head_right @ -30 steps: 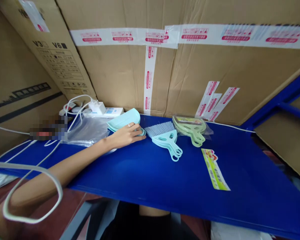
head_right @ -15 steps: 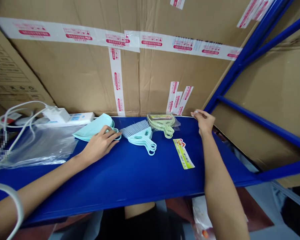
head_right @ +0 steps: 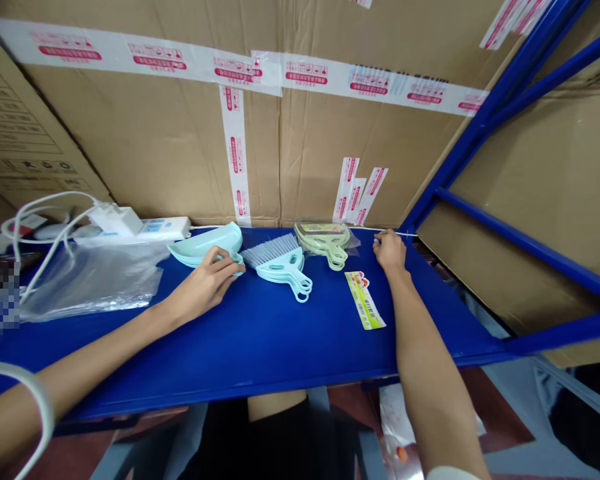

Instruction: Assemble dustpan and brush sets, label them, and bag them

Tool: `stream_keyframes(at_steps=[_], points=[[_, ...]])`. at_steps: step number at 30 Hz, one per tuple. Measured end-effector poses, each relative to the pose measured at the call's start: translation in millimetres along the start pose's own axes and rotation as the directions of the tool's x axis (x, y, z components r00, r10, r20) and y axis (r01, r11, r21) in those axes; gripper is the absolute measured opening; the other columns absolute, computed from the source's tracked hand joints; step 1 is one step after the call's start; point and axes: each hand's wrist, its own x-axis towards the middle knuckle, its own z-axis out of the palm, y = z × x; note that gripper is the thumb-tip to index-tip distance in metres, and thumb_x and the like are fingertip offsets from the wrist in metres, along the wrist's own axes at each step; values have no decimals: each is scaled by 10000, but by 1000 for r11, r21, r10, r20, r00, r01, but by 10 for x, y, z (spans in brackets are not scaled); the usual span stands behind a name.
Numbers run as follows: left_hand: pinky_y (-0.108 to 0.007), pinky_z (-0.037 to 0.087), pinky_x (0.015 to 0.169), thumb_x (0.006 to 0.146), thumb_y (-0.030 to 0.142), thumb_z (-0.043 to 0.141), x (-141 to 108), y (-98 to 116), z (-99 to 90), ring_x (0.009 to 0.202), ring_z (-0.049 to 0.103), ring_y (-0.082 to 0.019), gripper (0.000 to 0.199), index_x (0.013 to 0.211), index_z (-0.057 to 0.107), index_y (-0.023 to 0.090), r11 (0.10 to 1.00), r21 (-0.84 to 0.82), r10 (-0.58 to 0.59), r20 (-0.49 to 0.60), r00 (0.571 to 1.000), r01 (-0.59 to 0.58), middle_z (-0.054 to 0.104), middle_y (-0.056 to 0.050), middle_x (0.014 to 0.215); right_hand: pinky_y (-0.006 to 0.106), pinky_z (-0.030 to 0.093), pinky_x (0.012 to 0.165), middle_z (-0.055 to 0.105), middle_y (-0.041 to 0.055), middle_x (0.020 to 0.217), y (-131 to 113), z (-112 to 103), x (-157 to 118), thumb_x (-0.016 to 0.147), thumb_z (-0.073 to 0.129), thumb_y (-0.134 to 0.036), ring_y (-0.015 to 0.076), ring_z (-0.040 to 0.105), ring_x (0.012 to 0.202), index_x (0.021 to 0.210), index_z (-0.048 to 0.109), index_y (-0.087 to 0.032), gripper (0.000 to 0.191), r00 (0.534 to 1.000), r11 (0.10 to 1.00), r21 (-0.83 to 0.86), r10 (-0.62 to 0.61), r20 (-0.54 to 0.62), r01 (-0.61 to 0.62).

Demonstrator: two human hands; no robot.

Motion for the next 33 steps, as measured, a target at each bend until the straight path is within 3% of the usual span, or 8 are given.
stream_keyframes(at_steps=[10,15,18,20,23,25,29,33], points=[[-507,579,989,1050,209,552,-17,-48,-23,1203,515,-350,431,1477,570,148,985,38,-171,1,985,171,714,-143,1088,458,563,997,715,224,1254,-65,-27,-14,868,586,-178,331,683,1100,1078,809,-102,316,999,996,-89,-23,48,28],[-538,577,994,1061,183,521,-13,-54,-14,1203,519,-361,254,1220,718,148,990,76,-122,11,992,121,747,-146,1109,469,513,1072,715,187,1254,-622,-381,-149,983,531,-265,334,655,1196,1164,804,-149,347,982,986,-11,-164,-97,164],[-502,604,937,1007,113,534,-27,-31,-49,1201,526,-358,236,1134,728,156,987,55,-156,35,987,154,766,-135,1068,379,539,855,757,98,1025,-1227,-621,-465,1043,529,-367,246,697,881,1046,792,-206,309,888,851,267,-458,-47,453],[-474,614,876,969,91,549,-40,-18,-83,1202,523,-361,265,1158,717,172,978,63,-202,63,977,199,758,-131,1027,353,514,808,756,58,1005,-1585,-712,-734,1028,622,-450,215,685,814,1063,776,-229,272,733,721,373,-666,139,584],[-454,606,834,925,67,570,-57,-7,-134,1214,512,-368,371,1260,683,179,967,92,-246,101,964,237,719,-124,937,337,472,794,733,66,1185,-1889,-733,-1057,956,773,-512,228,689,902,1203,753,-254,358,550,659,327,-749,369,678],[-460,594,860,909,44,568,-66,12,-160,1197,504,-362,361,1227,685,167,973,75,-227,117,967,219,719,-123,943,332,461,780,697,66,1263,-1946,-705,-1166,926,822,-482,228,685,905,1242,750,-269,388,475,647,298,-737,481,702],[-472,559,950,911,0,541,-71,116,-192,1174,487,-339,260,1029,716,152,990,6,-141,146,979,141,740,-120,987,343,487,815,622,55,1300,-1932,-658,-1214,924,836,-389,183,660,829,1223,771,-276,326,395,646,295,-701,593,704],[-500,546,950,914,-14,530,-45,198,-221,1152,486,-353,264,952,748,129,990,80,-131,186,974,118,708,-135,933,387,520,896,565,81,1338,-1921,-643,-1221,932,827,-339,171,655,831,1209,782,-224,303,398,668,299,-681,615,682]])
